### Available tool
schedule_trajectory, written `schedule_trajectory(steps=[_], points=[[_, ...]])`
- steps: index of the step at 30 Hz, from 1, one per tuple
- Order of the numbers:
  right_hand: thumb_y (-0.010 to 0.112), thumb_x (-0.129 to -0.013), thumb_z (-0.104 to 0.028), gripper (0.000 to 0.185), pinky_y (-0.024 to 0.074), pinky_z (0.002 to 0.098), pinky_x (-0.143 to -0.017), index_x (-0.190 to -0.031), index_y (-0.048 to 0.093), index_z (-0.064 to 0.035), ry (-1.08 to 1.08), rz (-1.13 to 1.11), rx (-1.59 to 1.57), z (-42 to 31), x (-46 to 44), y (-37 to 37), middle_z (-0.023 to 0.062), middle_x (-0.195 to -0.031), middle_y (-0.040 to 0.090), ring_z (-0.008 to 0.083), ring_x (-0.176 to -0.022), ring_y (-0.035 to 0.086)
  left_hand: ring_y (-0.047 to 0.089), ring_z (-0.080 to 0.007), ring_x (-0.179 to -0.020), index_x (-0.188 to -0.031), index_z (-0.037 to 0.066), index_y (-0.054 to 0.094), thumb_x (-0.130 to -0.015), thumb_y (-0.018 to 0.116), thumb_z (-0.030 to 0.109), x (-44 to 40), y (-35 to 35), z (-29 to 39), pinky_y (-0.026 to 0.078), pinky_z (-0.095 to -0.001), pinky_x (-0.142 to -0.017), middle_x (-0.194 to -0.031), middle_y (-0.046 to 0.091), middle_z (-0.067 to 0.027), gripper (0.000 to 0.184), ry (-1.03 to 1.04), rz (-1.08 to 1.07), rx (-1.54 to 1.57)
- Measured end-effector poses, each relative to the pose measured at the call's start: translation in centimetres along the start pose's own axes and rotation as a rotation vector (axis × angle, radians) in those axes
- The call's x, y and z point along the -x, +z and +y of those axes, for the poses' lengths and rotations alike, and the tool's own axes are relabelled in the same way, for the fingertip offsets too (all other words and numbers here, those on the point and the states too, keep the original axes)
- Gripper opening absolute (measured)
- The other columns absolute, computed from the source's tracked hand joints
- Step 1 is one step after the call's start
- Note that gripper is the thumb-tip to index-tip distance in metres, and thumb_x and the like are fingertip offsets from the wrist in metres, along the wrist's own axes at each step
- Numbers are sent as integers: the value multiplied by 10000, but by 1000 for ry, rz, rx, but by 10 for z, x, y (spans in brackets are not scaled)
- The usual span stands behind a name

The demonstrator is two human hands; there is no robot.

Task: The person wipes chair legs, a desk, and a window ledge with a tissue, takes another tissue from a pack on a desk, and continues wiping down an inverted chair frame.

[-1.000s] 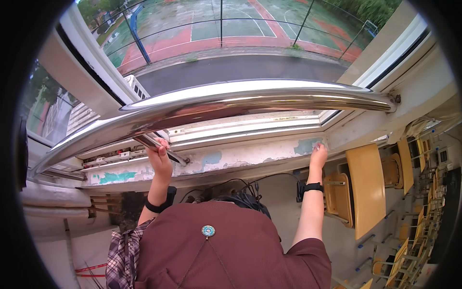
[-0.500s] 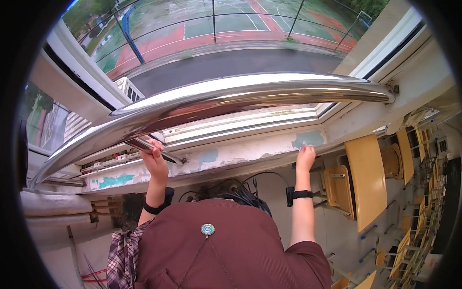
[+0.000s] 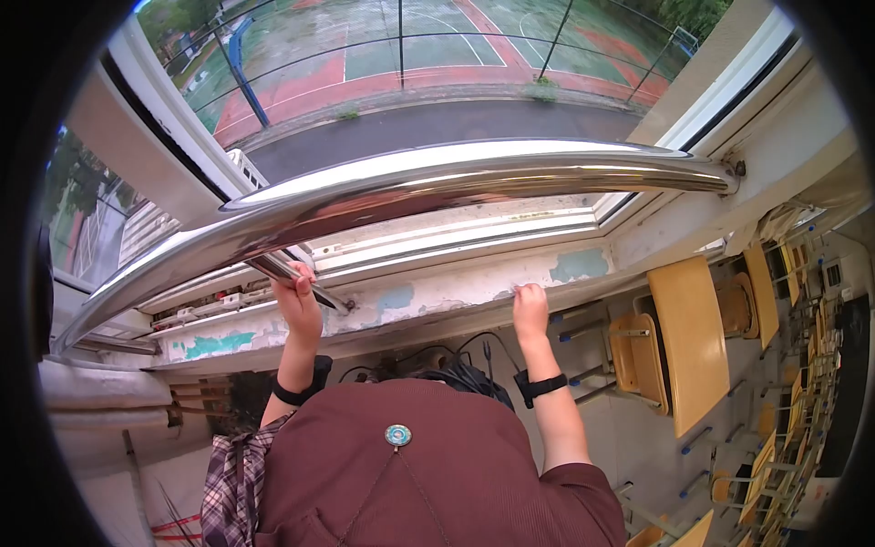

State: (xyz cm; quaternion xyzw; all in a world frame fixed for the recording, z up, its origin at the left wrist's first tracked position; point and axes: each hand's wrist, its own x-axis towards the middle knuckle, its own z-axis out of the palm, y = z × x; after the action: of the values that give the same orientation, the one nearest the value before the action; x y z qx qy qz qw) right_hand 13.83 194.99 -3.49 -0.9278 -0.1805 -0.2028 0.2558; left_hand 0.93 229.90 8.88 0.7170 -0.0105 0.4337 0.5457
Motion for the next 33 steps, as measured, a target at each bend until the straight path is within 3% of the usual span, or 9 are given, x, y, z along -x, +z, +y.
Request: schedule_trajectory(steps=[4, 9, 15, 18, 20, 23, 26, 33], points=[[594, -695, -40, 26, 448, 382, -689, -710, 610, -26, -88, -106, -44, -33, 1, 13, 128, -746, 563, 308, -765, 538, 387, -109, -669, -885, 16, 403, -917, 417, 181, 0, 0, 1, 342, -230, -647, -765, 413, -37, 168, -4, 10, -3], [581, -703, -43, 45, 451, 380, -684, -716, 621, -31, -165, -206, -29, -52, -5, 25, 127, -750, 566, 307, -765, 544, 390, -110, -707, -876, 54, 359, -903, 453, 259, 2, -2, -1, 351, -238, -678, -812, 410, -36, 227, -52, -6, -74], [601, -697, -46, 87, 464, 367, -680, -776, 635, -38, -113, -357, -287, -84, -15, 11, 127, -789, 584, 301, -767, 561, 404, -115, -717, -885, 56, 347, -912, 434, 228, 4, -5, 5, 366, -247, -700, -837, 421, -41, 194, -112, -41, -87], [612, -678, -39, 116, 467, 356, -692, -793, 622, -43, -352, -366, -464, -124, -9, 22, 124, -813, 590, 295, -778, 564, 407, -118, -718, -878, 58, 345, -915, 426, 216, 6, -5, -2, 374, -256, -716, -855, 423, -46, 181, -88, -34, -105], [586, -693, -50, 114, 467, 348, -696, -804, 608, -63, -634, -436, -441, -147, -4, 35, 108, -833, 580, 281, -794, 555, 407, -132, -690, -911, 31, 399, -914, 424, 195, 6, -4, -5, 363, -255, -678, -798, 411, -48, 166, -50, -9, -75], [549, -717, -67, 91, 465, 343, -697, -795, 594, -78, -810, -564, -392, -176, 5, 50, 90, -841, 563, 267, -812, 542, 403, -138, -669, -917, 21, 419, -914, 422, 180, 4, -4, -4, 356, -254, -656, -771, 408, -49, 160, -33, -7, -31], [518, -740, -81, 93, 463, 343, -693, -796, 593, -82, -803, -602, -335, -178, 9, 68, 85, -835, 547, 262, -814, 531, 396, -137, -657, -909, 22, 411, -915, 418, 174, 3, -2, 2, 355, -252, -652, -774, 412, -51, 153, -27, -23, 0], [569, -697, -74, 73, 462, 363, -699, -763, 597, -65, -629, -565, -353, -146, 5, 63, 96, -807, 554, 282, -814, 537, 389, -140, -633, -901, 20, 402, -918, 406, 171, 3, -4, 0, 355, -253, -635, -752, 413, -49, 153, -19, -24, -75]])
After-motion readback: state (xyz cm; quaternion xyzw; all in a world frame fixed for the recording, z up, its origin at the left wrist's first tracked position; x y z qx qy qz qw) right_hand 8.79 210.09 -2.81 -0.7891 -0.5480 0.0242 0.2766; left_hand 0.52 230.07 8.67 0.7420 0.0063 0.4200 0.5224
